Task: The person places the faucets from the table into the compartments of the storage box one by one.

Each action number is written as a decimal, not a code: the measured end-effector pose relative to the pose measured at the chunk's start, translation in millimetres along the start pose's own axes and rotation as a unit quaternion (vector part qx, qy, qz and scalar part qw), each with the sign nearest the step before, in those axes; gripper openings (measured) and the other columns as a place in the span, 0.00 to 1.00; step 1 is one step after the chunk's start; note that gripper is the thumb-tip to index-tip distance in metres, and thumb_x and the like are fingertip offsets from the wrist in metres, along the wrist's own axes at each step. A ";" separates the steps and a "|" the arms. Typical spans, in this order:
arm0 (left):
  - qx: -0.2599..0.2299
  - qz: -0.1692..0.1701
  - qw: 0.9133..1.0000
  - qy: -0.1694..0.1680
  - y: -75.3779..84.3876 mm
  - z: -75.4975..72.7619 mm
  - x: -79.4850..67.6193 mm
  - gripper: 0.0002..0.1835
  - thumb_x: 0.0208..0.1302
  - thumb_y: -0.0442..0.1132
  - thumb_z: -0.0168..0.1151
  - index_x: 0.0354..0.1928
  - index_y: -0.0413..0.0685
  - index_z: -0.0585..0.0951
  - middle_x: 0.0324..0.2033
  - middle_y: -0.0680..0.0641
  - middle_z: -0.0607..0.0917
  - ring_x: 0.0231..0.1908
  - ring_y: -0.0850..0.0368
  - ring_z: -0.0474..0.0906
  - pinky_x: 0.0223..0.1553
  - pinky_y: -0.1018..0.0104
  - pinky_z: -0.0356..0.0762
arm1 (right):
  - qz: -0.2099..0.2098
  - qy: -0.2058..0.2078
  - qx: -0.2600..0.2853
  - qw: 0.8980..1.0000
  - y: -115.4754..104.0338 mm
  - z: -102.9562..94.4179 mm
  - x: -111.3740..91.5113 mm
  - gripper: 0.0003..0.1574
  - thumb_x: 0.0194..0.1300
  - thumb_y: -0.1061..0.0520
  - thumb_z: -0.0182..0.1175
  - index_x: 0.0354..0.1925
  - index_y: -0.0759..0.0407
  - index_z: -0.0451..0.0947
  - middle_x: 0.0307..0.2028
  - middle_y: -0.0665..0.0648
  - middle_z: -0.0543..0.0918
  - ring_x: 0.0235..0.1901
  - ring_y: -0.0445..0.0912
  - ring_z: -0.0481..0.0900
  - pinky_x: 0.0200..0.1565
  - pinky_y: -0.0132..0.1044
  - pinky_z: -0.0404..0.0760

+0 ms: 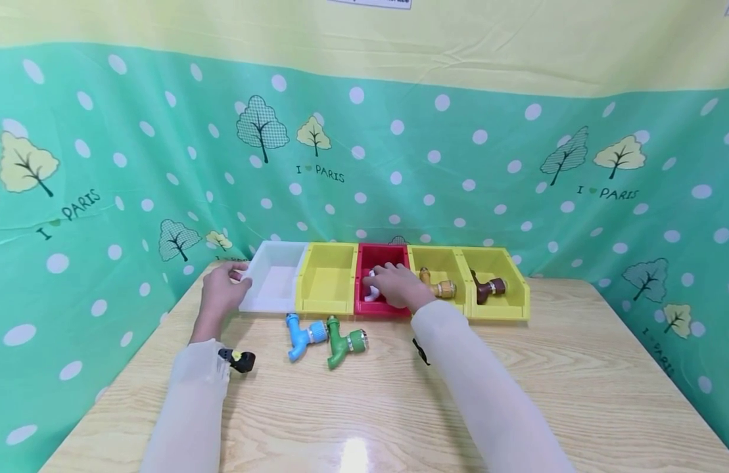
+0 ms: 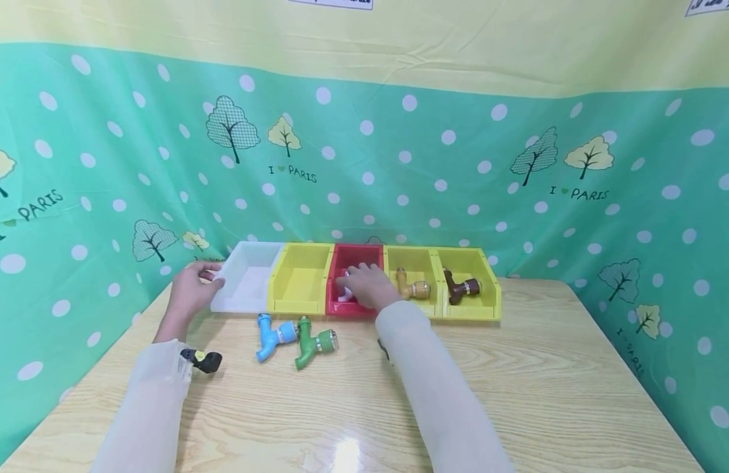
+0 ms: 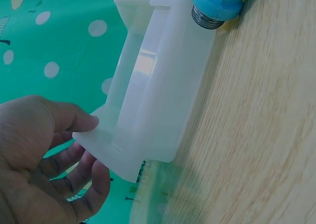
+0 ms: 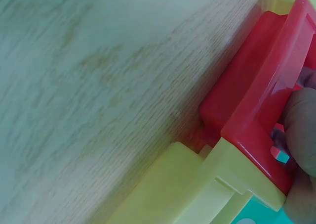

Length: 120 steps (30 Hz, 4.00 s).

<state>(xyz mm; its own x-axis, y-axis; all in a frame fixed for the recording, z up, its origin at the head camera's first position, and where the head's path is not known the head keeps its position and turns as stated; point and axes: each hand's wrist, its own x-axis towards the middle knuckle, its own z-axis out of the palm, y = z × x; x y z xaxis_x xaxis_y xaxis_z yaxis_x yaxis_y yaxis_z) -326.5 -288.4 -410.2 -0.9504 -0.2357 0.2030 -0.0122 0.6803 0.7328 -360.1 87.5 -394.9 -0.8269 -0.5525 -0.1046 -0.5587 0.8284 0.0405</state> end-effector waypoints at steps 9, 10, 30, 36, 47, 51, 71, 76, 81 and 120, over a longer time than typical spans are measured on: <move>0.003 0.008 1.000 0.008 1.4 4.0 1.0 0.21 0.71 0.37 0.60 0.62 0.36 0.77 0.51 0.34 0.79 0.47 0.39 0.76 0.45 0.49 0.80 | 0.001 0.003 0.004 1.000 2.4 -2.1 -5.6 0.39 0.65 0.61 0.69 0.70 0.36 0.73 0.71 0.58 0.72 0.68 0.55 0.67 0.69 0.54 0.68; 0.004 0.008 1.000 0.009 1.6 3.9 0.5 0.21 0.71 0.37 0.60 0.62 0.36 0.77 0.51 0.34 0.79 0.47 0.39 0.76 0.45 0.50 0.80 | 0.000 0.002 0.002 1.000 2.3 -2.4 -6.0 0.39 0.66 0.62 0.69 0.70 0.36 0.73 0.71 0.58 0.72 0.68 0.55 0.67 0.69 0.54 0.68; 0.009 0.014 1.000 0.009 -0.9 0.6 -0.6 0.21 0.71 0.37 0.59 0.63 0.35 0.77 0.51 0.33 0.79 0.46 0.39 0.76 0.44 0.51 0.80 | -0.070 0.053 -0.098 0.991 -5.5 -20.4 -34.4 0.34 0.63 0.55 0.73 0.66 0.41 0.77 0.58 0.55 0.79 0.55 0.51 0.73 0.59 0.46 0.76; 0.007 0.011 1.000 0.006 -1.5 -0.8 -1.8 0.21 0.71 0.37 0.59 0.63 0.35 0.77 0.51 0.33 0.79 0.47 0.38 0.76 0.45 0.50 0.80 | -0.108 0.094 -0.086 0.986 3.4 -28.1 -49.1 0.28 0.66 0.56 0.70 0.63 0.44 0.80 0.53 0.54 0.81 0.50 0.50 0.74 0.54 0.43 0.77; 0.001 0.003 1.000 0.002 -0.4 0.2 -3.1 0.22 0.72 0.37 0.59 0.64 0.36 0.76 0.53 0.33 0.77 0.50 0.38 0.75 0.48 0.47 0.80 | -0.128 0.156 -0.059 0.978 27.3 -33.8 -92.8 0.29 0.63 0.60 0.72 0.62 0.50 0.81 0.54 0.57 0.82 0.54 0.54 0.77 0.57 0.48 0.79; 0.003 0.002 1.000 -0.002 0.0 0.3 -3.8 0.22 0.72 0.37 0.59 0.64 0.36 0.76 0.53 0.33 0.78 0.49 0.38 0.75 0.47 0.48 0.81 | -0.121 0.167 -0.064 0.977 41.9 -27.7 -107.4 0.28 0.63 0.58 0.72 0.62 0.49 0.81 0.54 0.56 0.83 0.55 0.54 0.77 0.58 0.50 0.79; 0.012 0.017 1.000 0.000 -6.2 -0.4 -1.7 0.21 0.72 0.37 0.60 0.63 0.35 0.77 0.52 0.33 0.79 0.47 0.39 0.75 0.44 0.51 0.80 | -0.007 0.229 0.057 0.972 115.9 -13.7 -161.7 0.19 0.71 0.57 0.64 0.58 0.58 0.81 0.53 0.63 0.83 0.52 0.62 0.78 0.54 0.61 0.76; 0.014 0.025 1.000 -0.001 -3.6 0.5 -0.8 0.21 0.72 0.37 0.60 0.63 0.35 0.77 0.52 0.33 0.79 0.47 0.38 0.76 0.43 0.50 0.80 | 0.026 0.213 0.138 0.967 133.8 -14.3 -175.7 0.18 0.75 0.61 0.58 0.59 0.64 0.79 0.56 0.67 0.82 0.55 0.64 0.77 0.56 0.63 0.75; 0.014 0.021 1.000 -0.005 -1.3 0.9 -2.5 0.21 0.72 0.37 0.60 0.63 0.35 0.76 0.53 0.32 0.78 0.49 0.37 0.75 0.46 0.47 0.80 | 0.054 0.198 0.218 0.954 146.8 -12.7 -188.8 0.20 0.78 0.60 0.53 0.63 0.66 0.75 0.54 0.67 0.82 0.52 0.62 0.79 0.53 0.62 0.78; 0.027 0.010 1.000 0.010 5.7 2.3 -5.4 0.21 0.72 0.37 0.58 0.63 0.35 0.76 0.52 0.32 0.79 0.49 0.36 0.76 0.46 0.45 0.80 | 0.291 0.225 0.471 0.802 191.8 45.5 -207.4 0.26 0.81 0.51 0.45 0.60 0.72 0.68 0.55 0.72 0.74 0.40 0.49 0.80 0.44 0.45 0.86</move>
<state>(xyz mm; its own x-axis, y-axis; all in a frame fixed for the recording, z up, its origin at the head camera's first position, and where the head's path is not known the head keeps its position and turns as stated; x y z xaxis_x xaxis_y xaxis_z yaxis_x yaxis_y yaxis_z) -322.2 -281.7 -408.6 -0.9441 -0.2358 0.2304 -0.0112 0.7213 0.6925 -292.8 365.2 -410.7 -0.9878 0.1512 0.0383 0.0507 0.5434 -0.8379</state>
